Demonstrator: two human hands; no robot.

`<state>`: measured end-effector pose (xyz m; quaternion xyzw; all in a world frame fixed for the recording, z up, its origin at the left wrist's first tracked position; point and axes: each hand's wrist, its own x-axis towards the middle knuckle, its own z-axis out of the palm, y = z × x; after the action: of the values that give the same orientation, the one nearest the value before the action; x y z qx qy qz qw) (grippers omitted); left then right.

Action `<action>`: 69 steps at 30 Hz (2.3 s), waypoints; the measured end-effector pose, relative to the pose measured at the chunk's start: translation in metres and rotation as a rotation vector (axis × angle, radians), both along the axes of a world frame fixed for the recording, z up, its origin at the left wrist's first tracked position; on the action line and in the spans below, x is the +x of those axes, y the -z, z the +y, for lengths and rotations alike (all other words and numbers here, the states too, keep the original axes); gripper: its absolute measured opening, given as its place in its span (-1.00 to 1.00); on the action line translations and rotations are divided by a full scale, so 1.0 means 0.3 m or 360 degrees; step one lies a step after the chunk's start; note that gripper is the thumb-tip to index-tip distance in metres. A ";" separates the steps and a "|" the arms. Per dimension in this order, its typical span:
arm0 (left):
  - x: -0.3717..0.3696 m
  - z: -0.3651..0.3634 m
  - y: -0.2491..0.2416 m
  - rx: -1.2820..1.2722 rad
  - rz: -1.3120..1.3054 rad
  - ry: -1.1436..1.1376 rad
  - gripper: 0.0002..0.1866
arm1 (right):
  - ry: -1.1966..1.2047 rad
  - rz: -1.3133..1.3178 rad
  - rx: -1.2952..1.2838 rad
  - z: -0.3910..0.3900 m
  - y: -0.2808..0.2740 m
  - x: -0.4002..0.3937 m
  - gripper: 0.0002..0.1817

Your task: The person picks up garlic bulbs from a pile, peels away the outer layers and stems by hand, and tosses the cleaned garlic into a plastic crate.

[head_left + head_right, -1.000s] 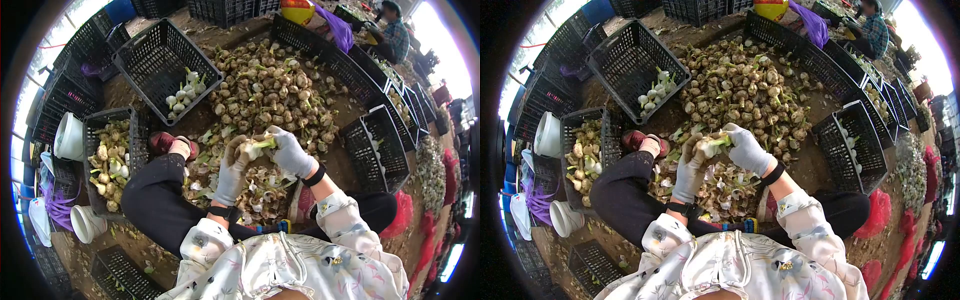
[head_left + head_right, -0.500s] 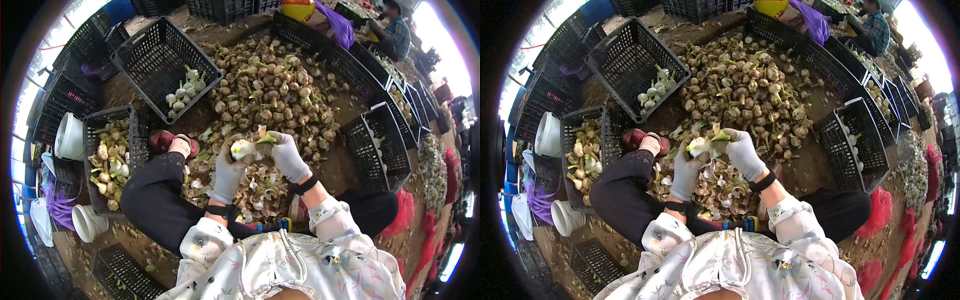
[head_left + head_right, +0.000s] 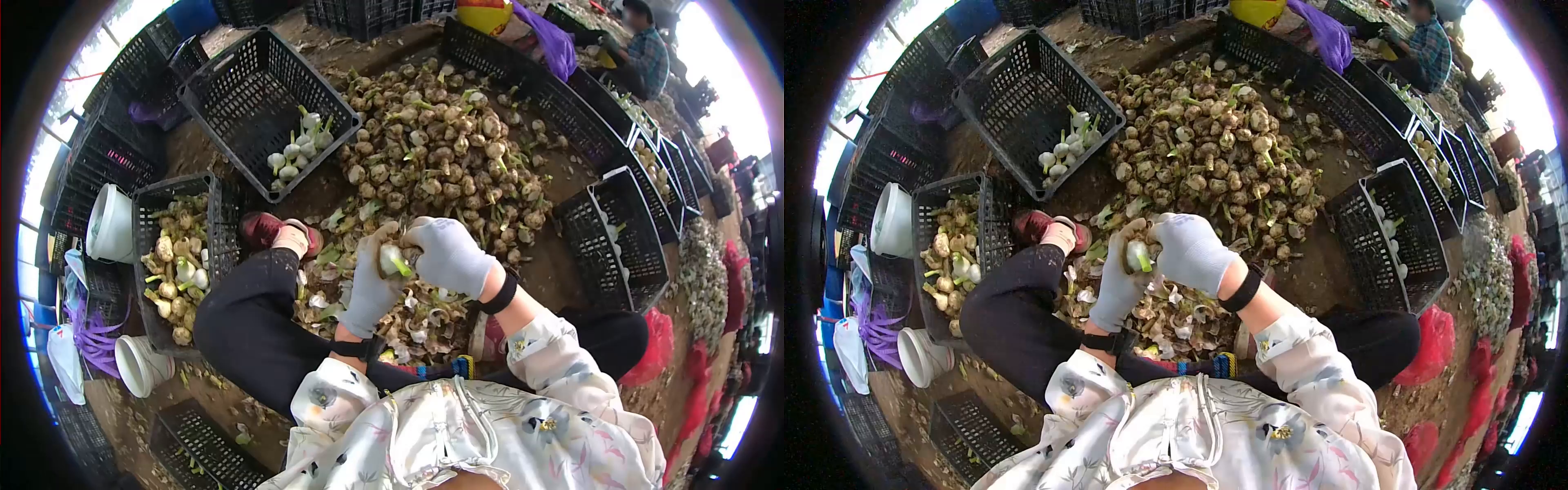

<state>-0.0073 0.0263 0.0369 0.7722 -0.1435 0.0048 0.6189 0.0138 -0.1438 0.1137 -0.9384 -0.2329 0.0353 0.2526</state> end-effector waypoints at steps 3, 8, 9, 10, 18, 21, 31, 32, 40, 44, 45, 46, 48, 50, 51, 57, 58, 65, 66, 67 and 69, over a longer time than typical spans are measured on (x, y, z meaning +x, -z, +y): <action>-0.003 0.003 0.026 0.0047 -0.0102 -0.0009 -0.21 | -0.0042 0.0064 -0.0342 0.038 -0.031 0.006 -0.77; -0.006 -0.006 0.015 -0.0447 0.0206 -0.0006 -0.29 | 0.0284 -0.0025 0.0136 0.017 0.080 0.027 -0.73; -0.003 -0.017 -0.001 -0.0767 0.0388 -0.0097 -0.32 | 0.0279 -0.0033 0.0138 0.020 0.075 0.033 -0.73; -0.005 -0.031 -0.015 -0.0753 0.0308 -0.0273 -0.40 | 0.0478 0.0293 0.0454 0.025 0.070 0.030 -0.76; 0.004 -0.023 0.018 -0.1397 0.0870 -0.0515 -0.74 | 0.0551 -0.0041 0.0427 0.085 0.175 -0.009 -0.83; 0.014 -0.012 0.060 -0.1687 0.0754 -0.0328 -0.76 | 0.0881 -0.0015 0.0394 0.031 0.284 0.063 -0.82; 0.116 0.000 0.102 -0.2140 0.1074 -0.0619 -0.49 | 0.0285 0.0948 -0.0430 -0.172 0.579 0.042 -0.62; 0.130 0.023 0.090 -0.2176 0.0891 -0.0482 -0.46 | 0.0564 0.0761 -0.0237 -0.194 0.608 0.084 -0.62; 0.196 0.084 0.031 -0.2242 0.1023 -0.0576 -0.67 | 0.1164 0.0424 0.0004 -0.199 0.702 0.548 -0.47; 0.130 -0.008 0.171 -0.1846 0.1296 -0.0624 -0.58 | 0.1137 0.0648 0.1620 -0.121 0.628 0.397 -0.61; 0.120 -0.039 0.180 -0.1763 0.1418 -0.0682 -0.49 | 0.1060 0.0705 0.1752 -0.070 0.509 0.306 -0.68; 0.103 -0.049 0.179 -0.1743 0.1499 -0.0613 -0.36 | 0.0911 0.0708 0.1907 -0.032 0.486 0.230 -0.71; 0.102 -0.060 0.117 -0.1815 0.1258 -0.0192 -0.49 | 0.0740 0.0836 0.1880 0.034 0.357 0.099 -0.57; 0.093 -0.079 0.028 -0.1647 0.1068 -0.0403 -0.45 | 0.0645 0.0892 0.1775 0.042 0.320 0.053 -0.52; 0.079 -0.065 0.037 -0.1562 0.0969 -0.0358 -0.41 | 0.0627 0.0980 0.1781 0.027 0.290 0.050 -0.50; 0.035 -0.073 0.045 -0.0514 0.0093 -0.0304 -0.29 | 0.0803 0.1202 0.1904 0.058 0.153 0.050 -0.69; 0.034 -0.069 0.045 -0.0645 0.0189 -0.0245 -0.29 | 0.0768 0.1074 0.1951 0.069 0.168 0.047 -0.68; 0.004 -0.054 -0.021 -0.0733 0.0152 -0.0219 -0.31 | 0.0619 0.1215 0.2159 0.044 0.123 0.003 -0.81; 0.002 -0.049 -0.038 -0.0818 0.0258 -0.0193 -0.32 | 0.0588 0.1233 0.2120 0.035 0.124 -0.002 -0.81; 0.000 -0.047 -0.046 -0.0904 0.0366 -0.0167 -0.33 | 0.0559 0.1250 0.2081 0.030 0.125 -0.004 -0.80; -0.004 -0.052 -0.034 -0.0926 0.0310 -0.0168 -0.37 | 0.0543 0.1240 0.2077 0.026 0.130 0.001 -0.81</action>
<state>-0.0084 0.0107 0.0469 0.5660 -0.0359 0.0038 0.8236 0.0142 -0.1360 0.0748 -0.5426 0.0466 0.1790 0.8194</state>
